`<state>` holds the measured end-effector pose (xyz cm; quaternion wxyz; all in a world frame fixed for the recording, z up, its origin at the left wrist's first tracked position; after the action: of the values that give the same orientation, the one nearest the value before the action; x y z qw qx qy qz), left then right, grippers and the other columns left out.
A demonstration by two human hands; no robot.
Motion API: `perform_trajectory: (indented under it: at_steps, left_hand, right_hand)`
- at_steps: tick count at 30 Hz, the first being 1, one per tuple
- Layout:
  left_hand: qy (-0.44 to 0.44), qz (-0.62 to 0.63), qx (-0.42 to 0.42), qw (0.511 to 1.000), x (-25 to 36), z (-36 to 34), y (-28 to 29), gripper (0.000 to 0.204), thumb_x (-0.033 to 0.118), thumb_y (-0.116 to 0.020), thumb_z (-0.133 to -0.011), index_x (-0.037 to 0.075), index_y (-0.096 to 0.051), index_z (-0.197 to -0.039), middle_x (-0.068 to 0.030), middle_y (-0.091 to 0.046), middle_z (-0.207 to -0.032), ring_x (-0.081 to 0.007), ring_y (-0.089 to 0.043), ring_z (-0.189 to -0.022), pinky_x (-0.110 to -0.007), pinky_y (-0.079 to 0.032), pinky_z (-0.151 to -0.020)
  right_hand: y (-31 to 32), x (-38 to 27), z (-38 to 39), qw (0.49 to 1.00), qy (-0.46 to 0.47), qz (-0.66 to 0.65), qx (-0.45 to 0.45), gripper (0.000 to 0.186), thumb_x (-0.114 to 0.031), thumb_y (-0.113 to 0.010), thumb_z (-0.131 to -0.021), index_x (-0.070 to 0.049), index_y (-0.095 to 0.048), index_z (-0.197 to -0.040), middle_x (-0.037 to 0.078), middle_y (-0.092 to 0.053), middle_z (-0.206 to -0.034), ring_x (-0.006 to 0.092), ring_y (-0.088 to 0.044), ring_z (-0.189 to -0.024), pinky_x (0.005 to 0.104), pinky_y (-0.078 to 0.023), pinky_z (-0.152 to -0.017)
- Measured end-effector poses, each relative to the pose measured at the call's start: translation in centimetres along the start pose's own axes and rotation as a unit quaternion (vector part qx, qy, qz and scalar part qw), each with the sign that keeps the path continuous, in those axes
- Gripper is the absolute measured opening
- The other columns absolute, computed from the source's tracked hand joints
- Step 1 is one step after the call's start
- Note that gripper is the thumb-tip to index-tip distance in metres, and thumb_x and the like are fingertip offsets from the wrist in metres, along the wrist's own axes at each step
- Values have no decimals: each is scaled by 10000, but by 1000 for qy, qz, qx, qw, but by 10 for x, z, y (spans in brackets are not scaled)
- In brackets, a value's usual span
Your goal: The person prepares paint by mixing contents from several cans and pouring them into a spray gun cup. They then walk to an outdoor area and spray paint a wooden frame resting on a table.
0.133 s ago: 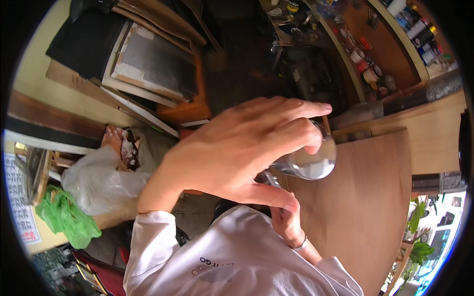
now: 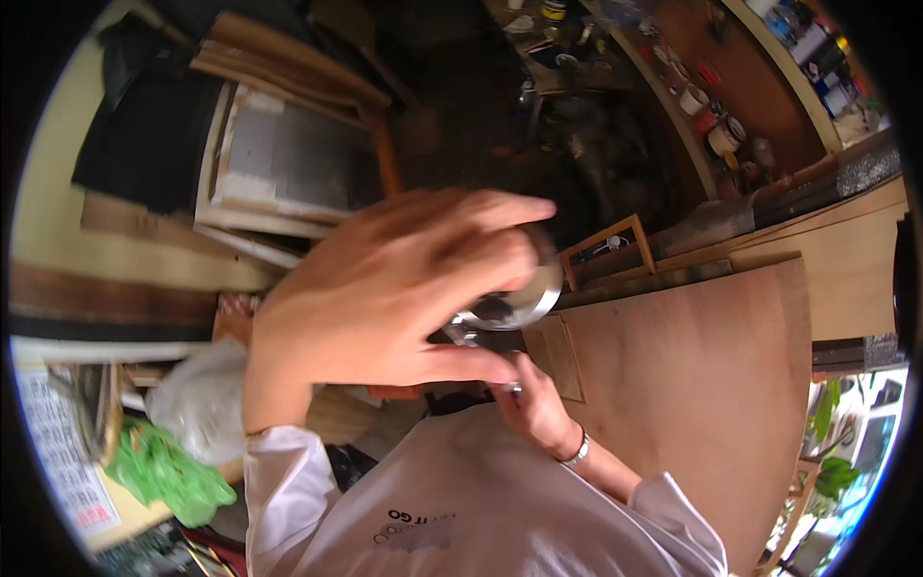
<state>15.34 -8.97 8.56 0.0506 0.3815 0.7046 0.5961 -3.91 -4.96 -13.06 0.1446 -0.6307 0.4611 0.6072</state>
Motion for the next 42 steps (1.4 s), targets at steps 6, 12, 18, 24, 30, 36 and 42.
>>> perform_trajectory:
  at_steps: [6,12,18,24,30,36,42]
  left_hand:
    - [80,-78,-140,984,-106,-39,62,529,207,-906,-622,77,-494,-926,-207,-565,-1394,-416,-603,-1164,-463,-484,-964]
    - [117,-56,-154,980,-226,-112,113,676,86,-840,-613,12,-561,-1224,-227,-577,-1366,-403,-591,-1227,-430,-458,-1021]
    - [107,-126,-193,967,-367,-210,145,785,49,-793,-599,30,-587,-1357,-199,-517,-1377,-349,-611,-1184,-406,-496,-980]
    - [24,-90,-223,970,-498,-312,168,767,62,-803,-558,82,-627,-1304,-143,-559,-1252,-327,-632,-1096,-394,-531,-895]
    - [-35,-72,-258,963,-639,-400,175,759,83,-818,-521,75,-647,-1261,-144,-608,-1188,-340,-637,-1086,-389,-533,-922]
    - [-79,-39,-263,961,-793,-478,190,777,79,-814,-513,82,-641,-1271,-150,-611,-1178,-345,-642,-1069,-394,-536,-921]
    - [-143,-64,-277,948,-917,-562,207,770,112,-810,-536,103,-624,-1283,-145,-599,-1189,-364,-659,-1032,-407,-572,-852]
  right_hand:
    - [-35,12,-140,997,9,-53,-62,391,-12,-644,-861,-14,-470,-1212,238,-608,-1030,458,-657,-788,523,-533,-634]
    - [-21,46,-296,998,-2,-47,-47,342,-83,-661,-893,-36,-471,-1173,230,-608,-1025,454,-661,-792,530,-539,-649]
    - [16,97,-452,999,-17,-36,-22,286,-105,-647,-914,-30,-464,-1121,237,-598,-1008,473,-642,-849,549,-521,-692]
    - [50,141,-576,997,-48,-55,36,357,-25,-660,-872,-7,-463,-1169,256,-602,-1050,508,-619,-876,539,-504,-720]
    - [73,197,-701,995,-75,-16,60,341,-33,-644,-890,-21,-465,-1180,255,-610,-1022,504,-623,-876,537,-506,-716]
    - [79,259,-848,992,-94,8,88,321,-38,-630,-897,-28,-463,-1171,260,-597,-1026,508,-619,-881,549,-504,-715]
    - [89,306,-979,986,-85,34,138,325,-71,-641,-896,-28,-426,-1136,267,-580,-1023,513,-630,-817,572,-534,-680]
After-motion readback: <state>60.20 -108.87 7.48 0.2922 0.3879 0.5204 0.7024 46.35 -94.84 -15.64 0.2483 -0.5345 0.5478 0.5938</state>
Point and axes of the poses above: each hand's wrist, its own z-axis away from the middle knuckle, its own y-axis out of the back of the hand, x = y × z, the point moved 3 cm from there along -z, towards the middle knuckle
